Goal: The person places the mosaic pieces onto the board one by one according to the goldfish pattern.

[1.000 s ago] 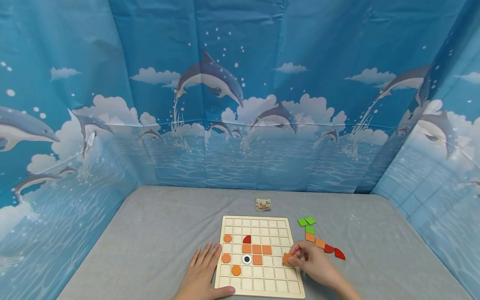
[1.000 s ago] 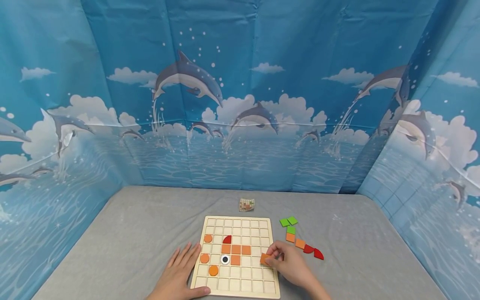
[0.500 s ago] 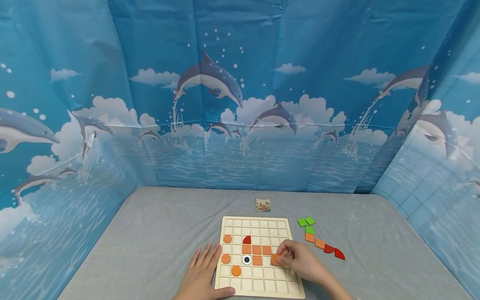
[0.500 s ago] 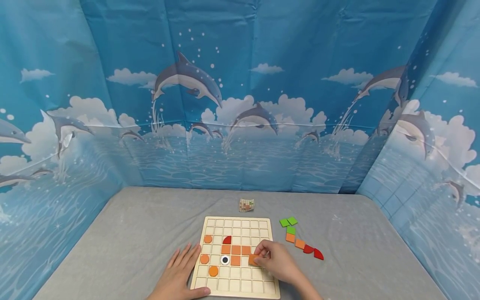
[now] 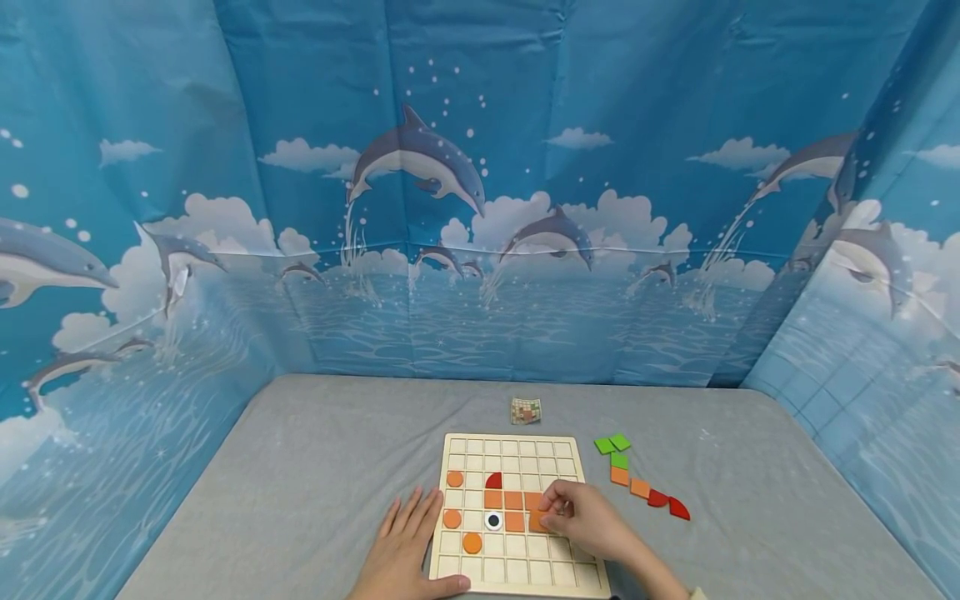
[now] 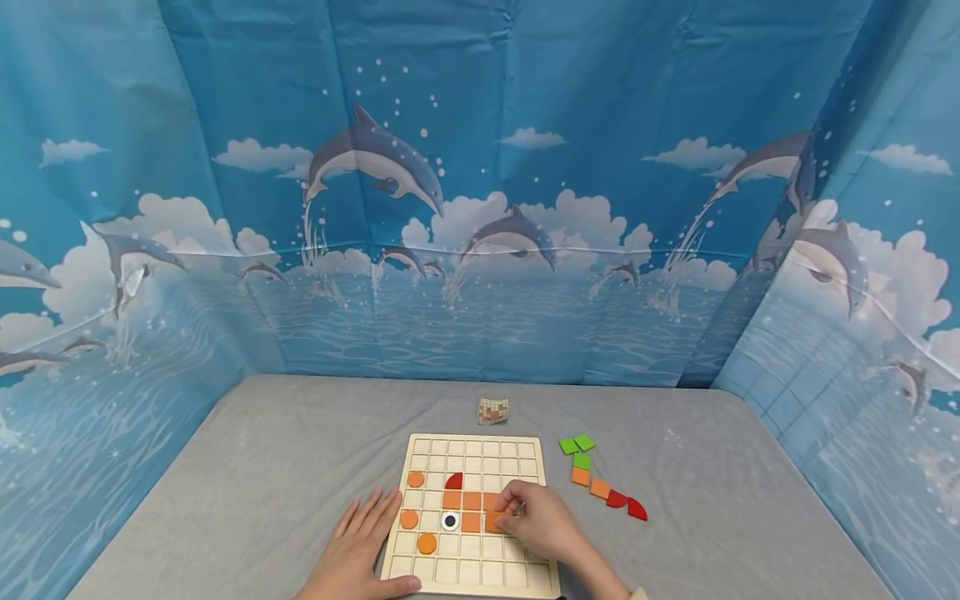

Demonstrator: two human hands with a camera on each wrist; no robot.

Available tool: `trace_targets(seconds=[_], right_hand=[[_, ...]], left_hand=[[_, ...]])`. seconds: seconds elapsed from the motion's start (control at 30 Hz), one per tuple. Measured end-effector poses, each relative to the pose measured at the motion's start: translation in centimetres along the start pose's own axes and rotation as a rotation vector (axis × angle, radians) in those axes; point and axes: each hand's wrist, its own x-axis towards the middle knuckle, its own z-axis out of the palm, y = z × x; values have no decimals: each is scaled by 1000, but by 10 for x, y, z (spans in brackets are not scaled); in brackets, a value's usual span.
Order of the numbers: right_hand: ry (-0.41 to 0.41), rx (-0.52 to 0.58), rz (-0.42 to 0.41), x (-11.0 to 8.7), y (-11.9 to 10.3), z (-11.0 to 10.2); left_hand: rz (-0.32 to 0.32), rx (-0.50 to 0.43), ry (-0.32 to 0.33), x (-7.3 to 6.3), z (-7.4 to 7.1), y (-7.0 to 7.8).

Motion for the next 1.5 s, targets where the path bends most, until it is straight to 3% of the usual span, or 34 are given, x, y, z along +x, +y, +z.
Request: trace_targets(seconds=[1.5], right_hand=[[68,-112,35,1,-2,7]], left_hand=[[-1,-10,9,-1,-1,1]])
